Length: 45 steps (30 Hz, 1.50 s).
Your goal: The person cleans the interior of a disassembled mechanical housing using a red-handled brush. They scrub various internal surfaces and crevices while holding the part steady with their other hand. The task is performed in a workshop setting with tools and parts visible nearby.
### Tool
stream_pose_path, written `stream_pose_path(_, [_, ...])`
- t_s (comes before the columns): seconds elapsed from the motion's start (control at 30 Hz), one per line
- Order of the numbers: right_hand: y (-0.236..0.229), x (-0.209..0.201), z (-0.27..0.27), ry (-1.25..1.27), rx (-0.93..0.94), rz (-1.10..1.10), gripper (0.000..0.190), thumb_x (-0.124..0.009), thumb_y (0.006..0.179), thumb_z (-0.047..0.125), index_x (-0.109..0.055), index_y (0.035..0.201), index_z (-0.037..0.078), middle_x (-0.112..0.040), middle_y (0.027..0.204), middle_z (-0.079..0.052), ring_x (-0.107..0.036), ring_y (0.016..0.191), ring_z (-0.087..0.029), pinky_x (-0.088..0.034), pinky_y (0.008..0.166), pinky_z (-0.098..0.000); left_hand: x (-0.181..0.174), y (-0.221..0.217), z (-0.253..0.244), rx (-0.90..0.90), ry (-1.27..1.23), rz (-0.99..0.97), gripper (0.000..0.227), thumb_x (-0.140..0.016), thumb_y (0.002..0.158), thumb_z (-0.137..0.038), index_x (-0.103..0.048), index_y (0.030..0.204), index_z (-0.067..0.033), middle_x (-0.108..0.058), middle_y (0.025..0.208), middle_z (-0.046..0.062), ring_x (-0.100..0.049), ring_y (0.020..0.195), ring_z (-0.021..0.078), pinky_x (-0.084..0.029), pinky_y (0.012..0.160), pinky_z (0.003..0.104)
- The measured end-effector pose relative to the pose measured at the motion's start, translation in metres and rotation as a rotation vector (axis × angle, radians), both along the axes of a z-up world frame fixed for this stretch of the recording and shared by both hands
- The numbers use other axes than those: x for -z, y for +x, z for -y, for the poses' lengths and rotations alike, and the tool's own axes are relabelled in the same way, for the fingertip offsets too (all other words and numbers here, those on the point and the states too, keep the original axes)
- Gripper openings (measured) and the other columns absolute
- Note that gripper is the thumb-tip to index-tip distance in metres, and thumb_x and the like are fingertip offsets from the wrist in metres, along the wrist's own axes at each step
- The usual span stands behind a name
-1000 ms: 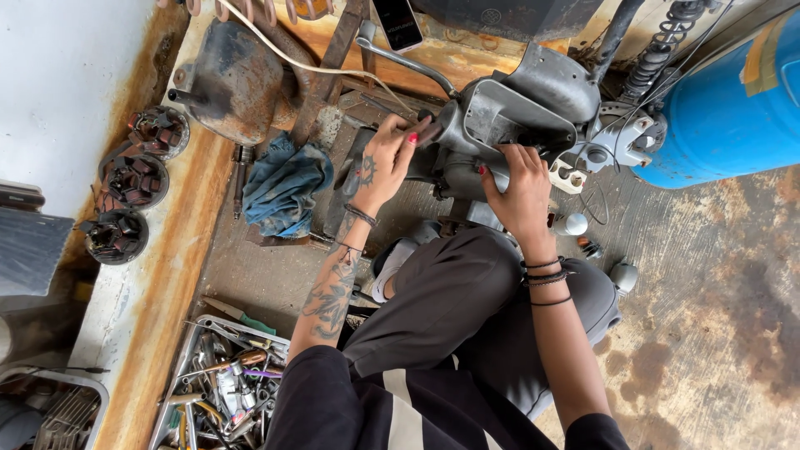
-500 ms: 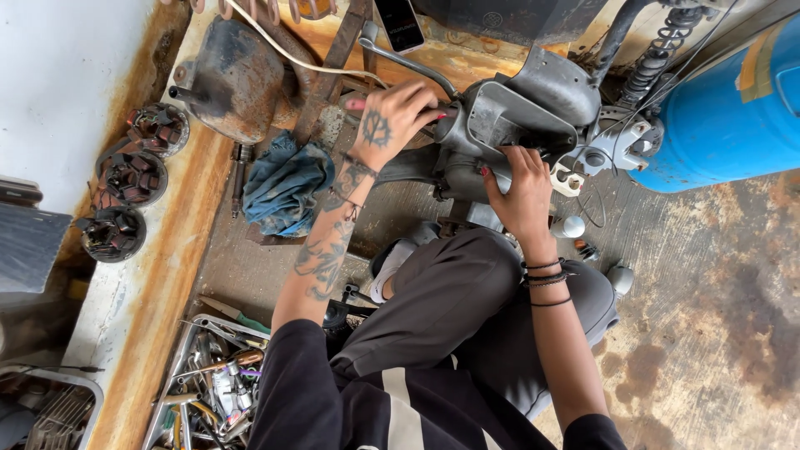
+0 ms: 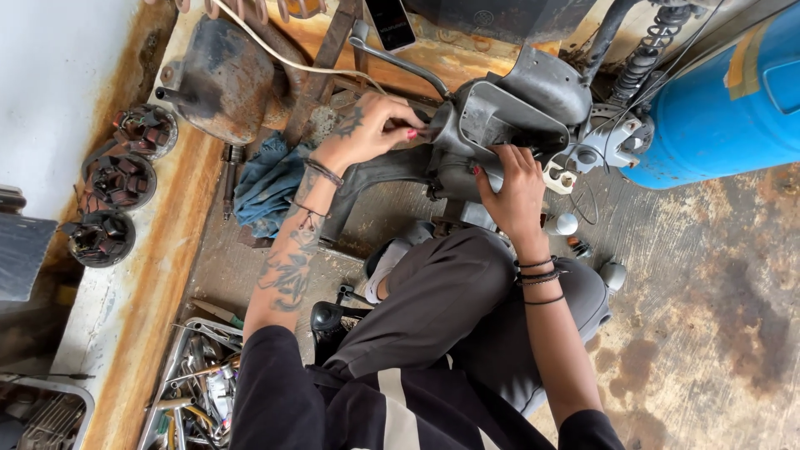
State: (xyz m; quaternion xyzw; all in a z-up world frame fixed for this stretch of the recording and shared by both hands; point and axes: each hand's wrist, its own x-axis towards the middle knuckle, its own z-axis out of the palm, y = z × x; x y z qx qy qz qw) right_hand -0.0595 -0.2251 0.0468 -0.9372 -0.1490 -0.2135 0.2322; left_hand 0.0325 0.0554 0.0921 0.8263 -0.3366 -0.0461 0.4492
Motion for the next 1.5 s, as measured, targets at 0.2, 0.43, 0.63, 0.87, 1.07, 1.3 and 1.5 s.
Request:
stream_pose_path(0.2, [-0.001,-0.005,-0.003,0.004,0.001,-0.005,0.032,-0.079,0.087,0.018,-0.065,0.113,0.007,-0.067,0.098,-0.009,-0.063,0.102,-0.032,-0.047,0.082,-0.0422,0.007,0.007,0.021,0.023,0.036,0.121,0.010,-0.071,0.098,-0.011,-0.073,0.100,-0.0007,-0.070,0.093,0.016,-0.069,0.089,0.0361,-0.055,0.078,0.047])
stream_pose_path(0.43, [0.001,0.000,0.000,0.007,-0.001,0.002,0.029,-0.078,0.089,0.019,-0.065,0.113,0.008,-0.067,0.098,-0.008,-0.064,0.102,-0.032,-0.048,0.081,-0.0418,0.005,0.016,-0.007,0.014,0.032,-0.020,0.009,-0.069,0.100,-0.003,-0.077,0.103,-0.0008,-0.066,0.100,0.012,-0.066,0.099,0.0278,-0.053,0.092,0.041])
stream_pose_path(0.63, [0.002,-0.005,-0.005,-0.011,-0.003,0.006,0.030,-0.078,0.089,0.018,-0.066,0.114,0.007,-0.067,0.097,-0.009,-0.063,0.100,-0.031,-0.047,0.081,-0.0419,0.009,0.016,0.013,-0.043,0.062,0.161,0.007,-0.076,0.094,-0.009,-0.074,0.096,-0.0027,-0.066,0.094,0.010,-0.069,0.085,0.0311,-0.056,0.077,0.043])
stream_pose_path(0.87, [0.002,0.000,0.001,-0.027,-0.008,0.010,0.032,-0.080,0.086,0.018,-0.065,0.113,0.008,-0.067,0.096,-0.008,-0.064,0.100,-0.031,-0.048,0.081,-0.0418,0.024,0.035,0.008,-0.066,0.024,-0.053,0.009,-0.074,0.095,-0.004,-0.079,0.103,-0.0023,-0.070,0.096,0.011,-0.071,0.067,0.0158,-0.057,0.065,0.029])
stream_pose_path(1.07, [-0.003,-0.015,-0.009,-0.063,0.003,-0.048,0.025,-0.068,0.091,0.019,-0.063,0.112,0.006,-0.066,0.100,-0.010,-0.058,0.097,-0.034,-0.044,0.077,-0.0445,0.042,0.028,0.025,-0.263,0.188,0.231,0.009,-0.082,0.088,-0.016,-0.076,0.095,-0.0152,-0.066,0.097,0.003,-0.063,0.093,0.0227,-0.052,0.078,0.039])
stream_pose_path(1.3, [0.003,0.005,0.003,-0.023,-0.028,0.011,0.034,-0.079,0.086,0.022,-0.064,0.113,0.008,-0.067,0.099,-0.008,-0.063,0.100,-0.030,-0.047,0.080,-0.0413,0.043,0.011,0.016,-0.174,0.091,0.410,0.014,-0.080,0.087,-0.007,-0.073,0.090,-0.0189,-0.067,0.088,-0.006,-0.066,0.091,0.0203,-0.054,0.080,0.033])
stream_pose_path(1.5, [0.001,0.006,0.007,-0.012,-0.037,-0.027,0.034,-0.079,0.086,0.018,-0.065,0.115,0.007,-0.069,0.100,-0.009,-0.064,0.103,-0.032,-0.048,0.083,-0.0421,-0.009,-0.013,-0.003,-0.122,0.277,0.288,0.010,-0.078,0.089,-0.007,-0.074,0.089,-0.0162,-0.070,0.086,-0.001,-0.069,0.094,0.0235,-0.053,0.087,0.038])
